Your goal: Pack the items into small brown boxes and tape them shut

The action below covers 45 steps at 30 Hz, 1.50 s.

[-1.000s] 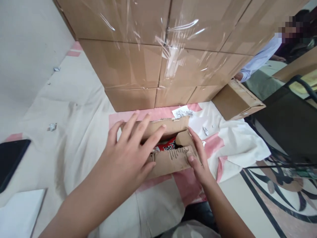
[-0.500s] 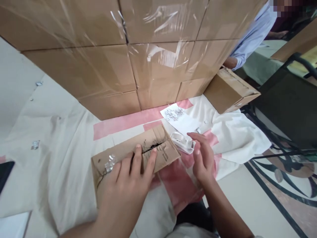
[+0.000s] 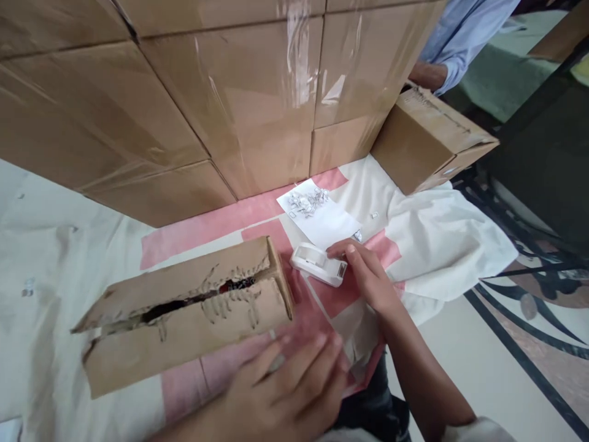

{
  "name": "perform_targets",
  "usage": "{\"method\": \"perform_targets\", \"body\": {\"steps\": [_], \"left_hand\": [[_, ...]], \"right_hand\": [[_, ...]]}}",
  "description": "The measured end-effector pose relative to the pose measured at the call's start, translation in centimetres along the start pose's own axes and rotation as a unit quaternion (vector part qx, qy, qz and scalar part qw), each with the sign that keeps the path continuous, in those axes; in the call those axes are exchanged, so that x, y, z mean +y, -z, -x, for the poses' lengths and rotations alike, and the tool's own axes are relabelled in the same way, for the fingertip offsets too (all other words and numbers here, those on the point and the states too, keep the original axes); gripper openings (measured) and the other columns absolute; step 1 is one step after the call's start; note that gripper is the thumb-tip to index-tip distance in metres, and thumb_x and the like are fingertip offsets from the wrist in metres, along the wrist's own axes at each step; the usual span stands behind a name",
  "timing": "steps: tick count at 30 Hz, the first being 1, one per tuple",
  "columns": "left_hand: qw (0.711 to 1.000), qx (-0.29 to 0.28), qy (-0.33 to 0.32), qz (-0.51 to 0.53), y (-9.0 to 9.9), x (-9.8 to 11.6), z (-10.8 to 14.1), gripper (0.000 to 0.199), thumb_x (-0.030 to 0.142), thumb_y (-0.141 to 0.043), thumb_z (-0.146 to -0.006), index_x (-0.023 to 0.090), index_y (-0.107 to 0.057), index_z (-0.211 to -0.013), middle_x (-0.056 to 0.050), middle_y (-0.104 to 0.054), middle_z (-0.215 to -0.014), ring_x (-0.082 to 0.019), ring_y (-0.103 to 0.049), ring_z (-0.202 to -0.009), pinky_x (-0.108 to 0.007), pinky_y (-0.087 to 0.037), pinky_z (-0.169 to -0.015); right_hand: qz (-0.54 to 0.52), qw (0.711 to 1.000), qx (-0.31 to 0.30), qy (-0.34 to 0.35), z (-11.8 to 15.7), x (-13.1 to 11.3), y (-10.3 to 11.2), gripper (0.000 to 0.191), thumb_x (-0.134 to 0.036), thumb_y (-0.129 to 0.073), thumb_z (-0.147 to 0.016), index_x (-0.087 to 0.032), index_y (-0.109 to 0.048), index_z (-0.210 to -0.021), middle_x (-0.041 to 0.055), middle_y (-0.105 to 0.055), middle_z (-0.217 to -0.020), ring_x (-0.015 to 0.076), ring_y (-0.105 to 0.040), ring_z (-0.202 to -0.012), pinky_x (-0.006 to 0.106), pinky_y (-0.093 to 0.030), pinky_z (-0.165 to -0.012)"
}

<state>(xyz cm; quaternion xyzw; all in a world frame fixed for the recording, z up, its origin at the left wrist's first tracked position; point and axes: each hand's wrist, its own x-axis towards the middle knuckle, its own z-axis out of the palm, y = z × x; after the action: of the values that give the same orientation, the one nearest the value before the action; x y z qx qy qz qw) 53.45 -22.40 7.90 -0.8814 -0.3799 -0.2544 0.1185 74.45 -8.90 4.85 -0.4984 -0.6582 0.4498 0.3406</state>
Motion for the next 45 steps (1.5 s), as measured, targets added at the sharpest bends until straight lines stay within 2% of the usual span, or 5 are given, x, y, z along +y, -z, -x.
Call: {"method": "perform_targets", "body": {"steps": [5, 8, 25, 36, 45], "left_hand": [[0.995, -0.011, 0.099, -0.024, -7.9, 0.8, -3.0, 0.044, 0.028, -0.062, -0.096, 0.018, -0.059, -0.138, -0.011, -0.06, -0.148, -0.024, -0.05, -0.144, -0.037, -0.042, -0.116], [0.989, -0.053, 0.131, -0.04, -10.0, -0.4, -3.6, 0.052, 0.024, -0.055, -0.098, 0.009, -0.049, -0.147, -0.016, -0.055, -0.152, -0.026, -0.047, -0.147, -0.039, -0.042, -0.117], [0.973, -0.041, 0.228, 0.004, -10.2, -2.6, -3.0, 0.063, 0.027, -0.067, -0.09, 0.016, -0.041, -0.147, -0.027, -0.05, -0.151, -0.037, -0.052, -0.139, -0.051, -0.047, -0.109], [0.962, 0.065, 0.249, 0.087, -11.1, -2.8, -2.9, 0.08, 0.022, -0.072, -0.085, 0.008, -0.031, -0.153, -0.028, -0.053, -0.147, -0.034, -0.051, -0.14, -0.047, -0.045, -0.11], [0.94, 0.071, 0.316, 0.106, -10.7, -3.2, -3.0, 0.06, 0.029, -0.069, -0.087, 0.014, -0.047, -0.141, -0.02, -0.06, -0.132, -0.035, -0.054, -0.129, -0.051, -0.045, -0.109]], "right_hand": [[-0.012, 0.999, 0.017, 0.03, -0.3, 0.8, -0.2, 0.044, -0.05, -0.037, -0.107, -0.02, -0.065, -0.092, 0.0055, -0.067, -0.095, 0.0205, -0.062, -0.092, 0.034, -0.048, -0.089], [-0.021, 0.999, 0.017, 0.041, -0.1, 1.1, -0.1, 0.041, -0.047, -0.038, -0.107, -0.02, -0.065, -0.092, 0.0061, -0.067, -0.095, 0.0214, -0.063, -0.094, 0.035, -0.048, -0.09], [-0.03, 0.999, -0.003, 0.044, 0.3, 1.2, -0.3, 0.035, -0.045, -0.041, -0.107, -0.022, -0.067, -0.103, 0.0084, -0.066, -0.108, 0.0245, -0.063, -0.104, 0.038, -0.051, -0.089], [-0.045, 0.998, 0.006, 0.048, 0.1, 1.5, -0.3, 0.029, -0.041, -0.043, -0.107, -0.024, -0.067, -0.105, 0.0066, -0.065, -0.104, 0.023, -0.062, -0.101, 0.036, -0.047, -0.084], [-0.007, 0.997, 0.002, 0.083, 0.2, 1.1, -0.3, 0.017, -0.024, -0.064, -0.095, -0.023, -0.066, -0.112, 0.0073, -0.064, -0.112, 0.0224, -0.062, -0.106, 0.036, -0.049, -0.088]]}}
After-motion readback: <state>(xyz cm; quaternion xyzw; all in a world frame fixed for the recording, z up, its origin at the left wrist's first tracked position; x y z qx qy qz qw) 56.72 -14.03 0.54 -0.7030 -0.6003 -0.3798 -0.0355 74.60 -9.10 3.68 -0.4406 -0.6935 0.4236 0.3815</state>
